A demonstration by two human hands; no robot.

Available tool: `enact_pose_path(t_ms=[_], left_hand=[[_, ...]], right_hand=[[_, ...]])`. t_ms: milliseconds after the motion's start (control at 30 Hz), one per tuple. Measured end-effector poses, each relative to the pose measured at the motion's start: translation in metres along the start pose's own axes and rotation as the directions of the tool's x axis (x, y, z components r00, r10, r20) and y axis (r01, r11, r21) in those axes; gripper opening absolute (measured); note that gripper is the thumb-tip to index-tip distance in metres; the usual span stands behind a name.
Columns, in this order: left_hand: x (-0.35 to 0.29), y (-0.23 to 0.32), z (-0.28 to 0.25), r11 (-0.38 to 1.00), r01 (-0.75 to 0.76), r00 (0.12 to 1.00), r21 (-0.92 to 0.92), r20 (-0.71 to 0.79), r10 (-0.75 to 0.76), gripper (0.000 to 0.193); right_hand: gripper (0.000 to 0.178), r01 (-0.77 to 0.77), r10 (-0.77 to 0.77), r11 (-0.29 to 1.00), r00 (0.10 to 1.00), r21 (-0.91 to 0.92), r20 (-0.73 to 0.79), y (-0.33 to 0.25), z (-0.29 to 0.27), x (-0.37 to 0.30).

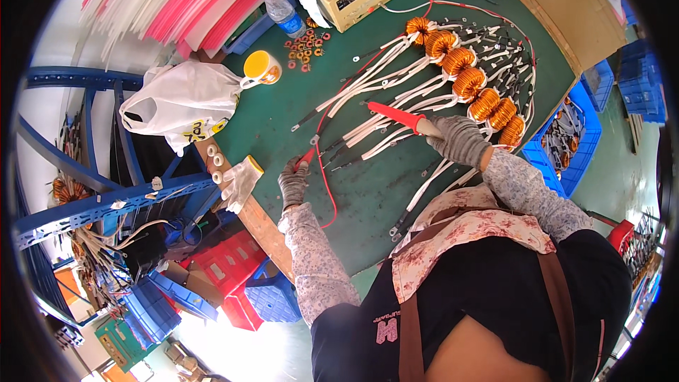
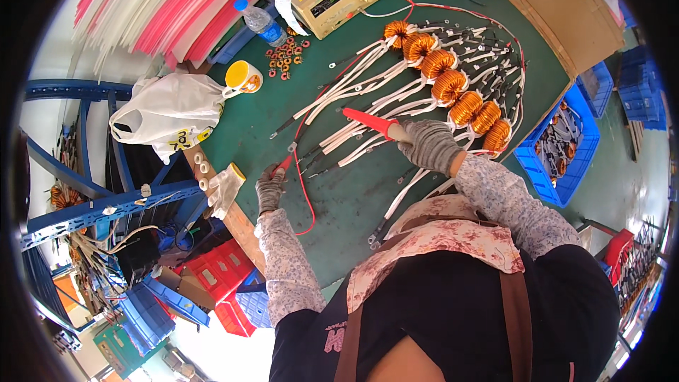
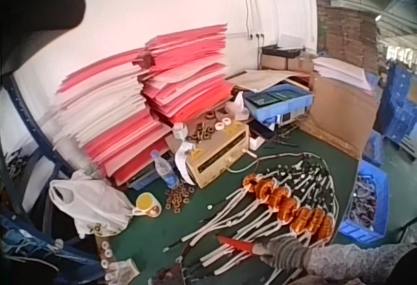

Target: The person assembles copper coil components on a green workbench, using a red-handled tool to connect wires. They repeatedly pick up coils, attach them to a metal rack, and place finished units into a blue bin.

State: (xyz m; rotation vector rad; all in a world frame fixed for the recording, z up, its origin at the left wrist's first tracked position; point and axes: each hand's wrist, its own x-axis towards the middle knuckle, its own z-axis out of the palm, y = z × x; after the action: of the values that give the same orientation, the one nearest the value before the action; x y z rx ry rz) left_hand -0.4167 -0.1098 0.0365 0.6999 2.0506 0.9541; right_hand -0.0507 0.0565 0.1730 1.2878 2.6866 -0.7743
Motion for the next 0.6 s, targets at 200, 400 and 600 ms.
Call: enact_pose_path(t_ms=[200, 400, 600], left_hand=[[0.011, 0.013, -0.020, 0.982, 0.060, 0.995, -0.177, -0.068, -0.073, 0.032], [0.033, 0.025, -0.011, 0.953, 0.021, 0.997, -0.302, -0.060, -0.041, 0.033], [0.044, 0.027, -0.007, 0.975, 0.017, 1.000, -0.220, -0.021, -0.023, 0.031]], right_hand=[[0.031, -0.107, 0.118, 0.992, 0.975, 0.064, -0.190, -0.004, -0.030, 0.015], [0.034, -0.143, 0.135, 0.989, 0.976, -0.035, -0.171, 0.027, -0.004, 0.062], [0.036, -0.122, 0.120, 0.993, 0.986, -0.006, -0.116, 0.025, -0.009, 0.063]])
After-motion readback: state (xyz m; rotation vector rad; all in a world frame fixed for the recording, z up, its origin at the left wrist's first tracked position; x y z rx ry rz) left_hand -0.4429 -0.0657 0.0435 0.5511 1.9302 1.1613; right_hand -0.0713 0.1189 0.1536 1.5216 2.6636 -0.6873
